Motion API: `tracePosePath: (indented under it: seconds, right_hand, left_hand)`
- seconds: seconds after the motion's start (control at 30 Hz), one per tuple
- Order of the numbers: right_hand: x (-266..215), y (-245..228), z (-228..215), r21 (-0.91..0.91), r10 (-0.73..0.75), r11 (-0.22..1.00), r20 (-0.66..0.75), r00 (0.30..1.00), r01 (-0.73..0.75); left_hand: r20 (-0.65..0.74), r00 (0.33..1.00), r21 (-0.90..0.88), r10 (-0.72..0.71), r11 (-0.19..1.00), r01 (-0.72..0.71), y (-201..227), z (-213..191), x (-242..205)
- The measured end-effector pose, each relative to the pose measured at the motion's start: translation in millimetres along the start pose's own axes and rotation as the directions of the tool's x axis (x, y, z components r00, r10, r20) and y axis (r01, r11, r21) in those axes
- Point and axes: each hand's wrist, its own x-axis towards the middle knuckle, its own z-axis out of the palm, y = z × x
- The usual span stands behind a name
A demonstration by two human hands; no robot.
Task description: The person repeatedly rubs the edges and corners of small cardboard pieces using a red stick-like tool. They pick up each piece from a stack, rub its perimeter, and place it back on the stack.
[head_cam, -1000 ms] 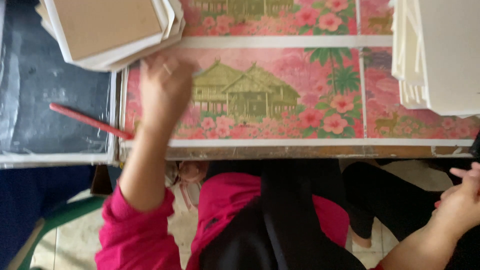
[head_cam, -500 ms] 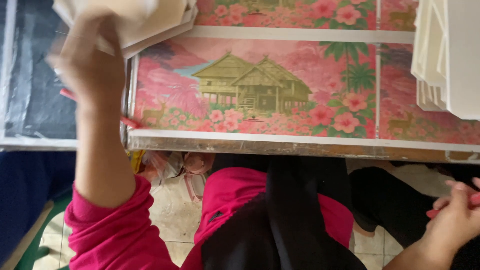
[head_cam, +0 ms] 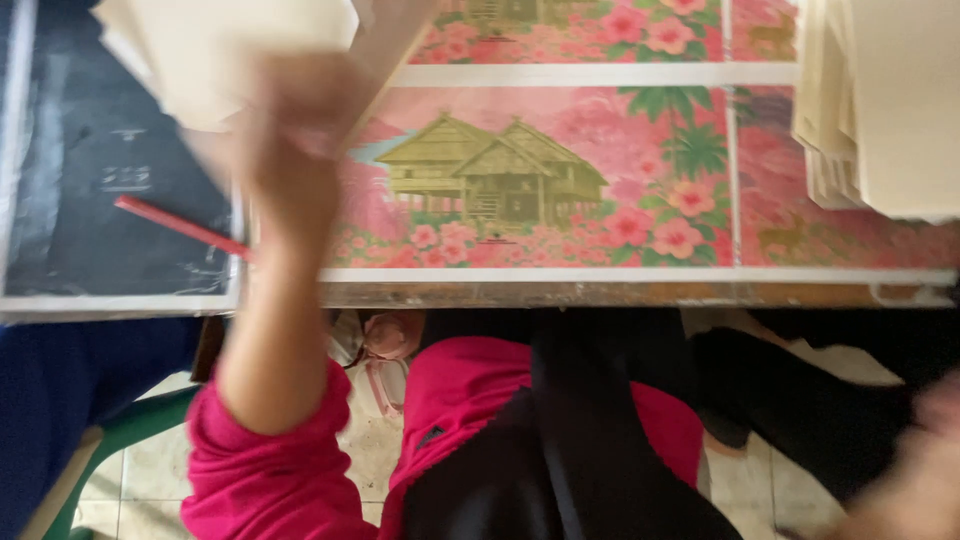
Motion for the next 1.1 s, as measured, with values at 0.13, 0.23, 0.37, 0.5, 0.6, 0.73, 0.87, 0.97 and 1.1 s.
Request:
tracePosePath:
  seconds: [0.13, 0.23, 0.37, 0.5, 0.6, 0.73, 0.87, 0.97, 1.1]
  right_hand:
    - [-59.1, -52.8, 71.1, 0.451, 0.376, 0.813, 0.075, 0.923, -0.368]
    - [-89.5, 20.3, 125.6, 0.682, 0.572, 0.514, 0.180, 0.800, -0.520]
    - [-124.1, -49.9, 164.2, 0.776, 0.431, 0.264, 0.436, 0.790, -0.572]
    - [-119.3, -39.9, 171.7, 0.758, 0.223, 0.409, 0.457, 0.861, -0.508]
    - [-83.2, -45.7, 146.6, 0.792, 0.122, 0.578, 0.155, 0.980, -0.197]
    - [-70.8, -24.5, 137.9, 0.724, 0.006, 0.690, 0.009, 1.000, -0.011]
    - [-118.8, -90.9, 160.7, 0.657, -0.127, 0.750, 0.260, 0.957, -0.078]
    - [-142.4, -116.6, 153.4, 0.738, -0.716, 0.558, 0.196, 0.670, 0.380]
    - [-84.3, -114.5, 92.0, 0.374, -0.581, 0.804, 0.329, 0.745, 0.462]
  left_hand:
    - [0.321, 0.628, -0.638, 0.709, 0.652, -0.410, 107.9, 29.1, -74.0]
    - [0.489, 0.508, -0.571, 0.709, 0.700, -0.428, 144.7, 78.5, -118.8]
    - [0.498, 0.511, -0.459, 0.700, 0.713, -0.530, 179.2, 156.1, -114.6]
    - [0.615, 0.485, -0.427, 0.622, 0.780, -0.458, 217.4, 170.2, -132.2]
    - [0.321, 0.575, -0.575, 0.753, 0.637, -0.513, 222.0, 171.4, -173.9]
    - [0.323, 0.565, -0.664, 0.759, 0.607, -0.436, 219.3, 167.2, -187.3]
    - [0.282, 0.625, -0.572, 0.728, 0.651, -0.499, 215.2, 211.4, -144.6]
    - [0.267, 0.680, -0.557, 0.683, 0.685, -0.470, 225.4, 236.3, -165.6]
    - [0.578, 0.641, -0.301, 0.506, 0.862, -0.409, 259.8, 191.7, -176.2]
